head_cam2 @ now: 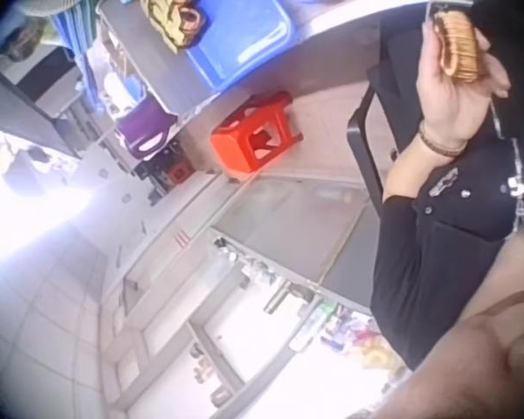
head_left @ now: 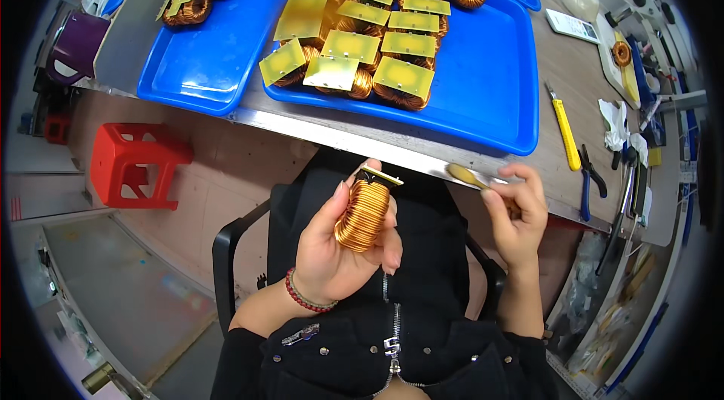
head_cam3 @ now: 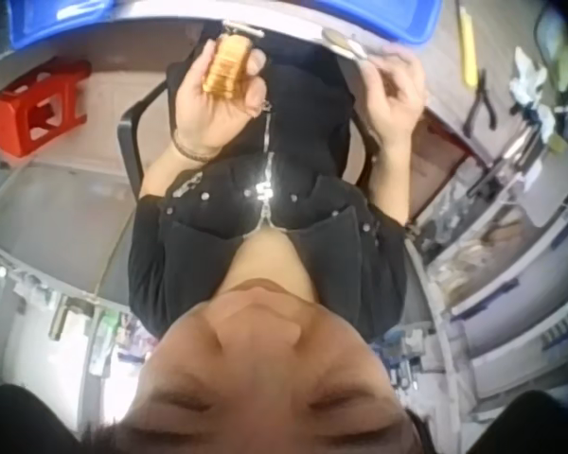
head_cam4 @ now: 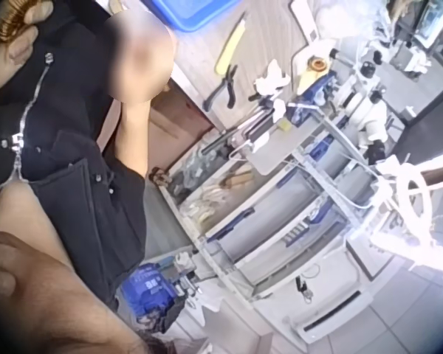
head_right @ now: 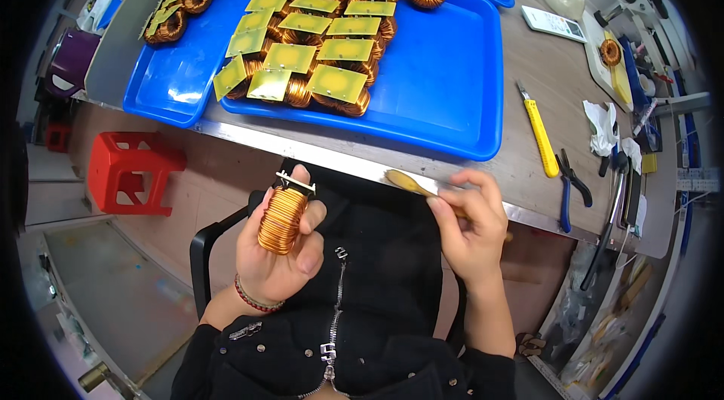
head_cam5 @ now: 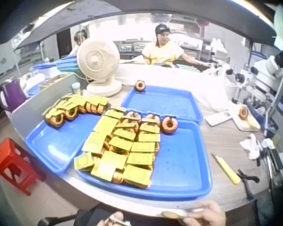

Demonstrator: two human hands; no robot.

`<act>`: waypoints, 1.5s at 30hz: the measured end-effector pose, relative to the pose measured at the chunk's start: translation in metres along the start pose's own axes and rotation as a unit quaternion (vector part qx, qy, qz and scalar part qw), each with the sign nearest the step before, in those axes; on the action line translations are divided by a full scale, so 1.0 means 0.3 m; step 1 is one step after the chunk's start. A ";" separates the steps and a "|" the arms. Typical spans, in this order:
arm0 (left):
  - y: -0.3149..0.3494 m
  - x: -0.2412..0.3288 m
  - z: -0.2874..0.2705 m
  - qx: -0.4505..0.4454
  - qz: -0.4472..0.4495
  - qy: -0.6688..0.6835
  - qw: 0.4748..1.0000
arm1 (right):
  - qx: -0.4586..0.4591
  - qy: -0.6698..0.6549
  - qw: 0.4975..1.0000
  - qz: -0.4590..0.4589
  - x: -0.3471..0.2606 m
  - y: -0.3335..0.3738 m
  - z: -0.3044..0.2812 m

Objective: The person sits at a workbench and uses a small brush to clean or apply a substance to copper-wound toroidal inductors. They handle the components one at a time, rotating them to access different sides, and place them on blue trays. The person also briefly moves a tray to clear workspace.

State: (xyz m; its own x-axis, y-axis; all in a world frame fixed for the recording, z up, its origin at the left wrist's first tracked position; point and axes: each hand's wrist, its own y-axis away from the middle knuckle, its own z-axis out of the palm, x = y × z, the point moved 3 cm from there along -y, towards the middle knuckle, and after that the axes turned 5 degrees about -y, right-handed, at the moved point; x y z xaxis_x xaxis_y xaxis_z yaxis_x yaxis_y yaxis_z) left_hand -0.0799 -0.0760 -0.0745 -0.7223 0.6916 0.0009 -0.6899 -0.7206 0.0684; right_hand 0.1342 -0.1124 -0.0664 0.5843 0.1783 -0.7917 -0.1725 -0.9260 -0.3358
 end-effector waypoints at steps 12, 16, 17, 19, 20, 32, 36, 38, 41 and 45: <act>-0.022 -0.044 0.044 0.034 0.015 -0.317 0.948 | -0.125 -0.225 0.966 -0.007 -0.211 -0.105 0.156; -0.005 -0.022 0.048 0.011 0.017 -0.563 0.826 | -0.127 -0.478 0.847 0.197 -0.165 -0.058 0.185; -0.006 -0.016 0.042 0.014 0.042 -0.625 0.780 | -0.125 -0.518 0.817 0.221 -0.153 -0.053 0.191; -0.007 -0.007 0.011 0.058 0.149 -0.692 0.704 | -0.099 -0.609 0.737 0.276 -0.167 -0.053 0.203; -0.010 -0.003 -0.005 0.079 0.202 -0.719 0.660 | -0.134 -0.640 0.704 0.275 -0.165 -0.050 0.206; -0.095 0.025 0.150 -0.081 0.312 -0.799 0.507 | 0.028 -0.039 0.987 -0.152 -0.172 -0.051 -0.014; -0.194 0.038 0.263 -0.095 0.250 -0.849 0.455 | 0.101 0.093 0.991 0.000 -0.086 -0.079 -0.143; -0.282 0.033 0.352 -0.137 0.242 -0.906 0.319 | 0.184 0.147 0.972 -0.016 -0.017 -0.052 -0.251; -0.460 0.018 0.410 -0.152 0.199 -0.936 0.246 | 0.274 0.221 0.935 0.046 0.075 -0.005 -0.481; -0.669 0.022 0.420 -0.169 0.148 -0.958 0.177 | 0.353 0.278 0.881 0.146 0.219 0.071 -0.751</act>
State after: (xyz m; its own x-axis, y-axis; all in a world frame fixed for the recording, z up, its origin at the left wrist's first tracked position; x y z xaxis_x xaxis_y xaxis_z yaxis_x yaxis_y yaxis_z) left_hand 0.0599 0.0793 0.0375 0.3895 -0.8663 0.3127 -0.8330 -0.4762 -0.2817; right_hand 0.3474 -0.1955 -0.0106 0.6979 -0.4055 -0.5903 -0.7154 -0.4326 -0.5487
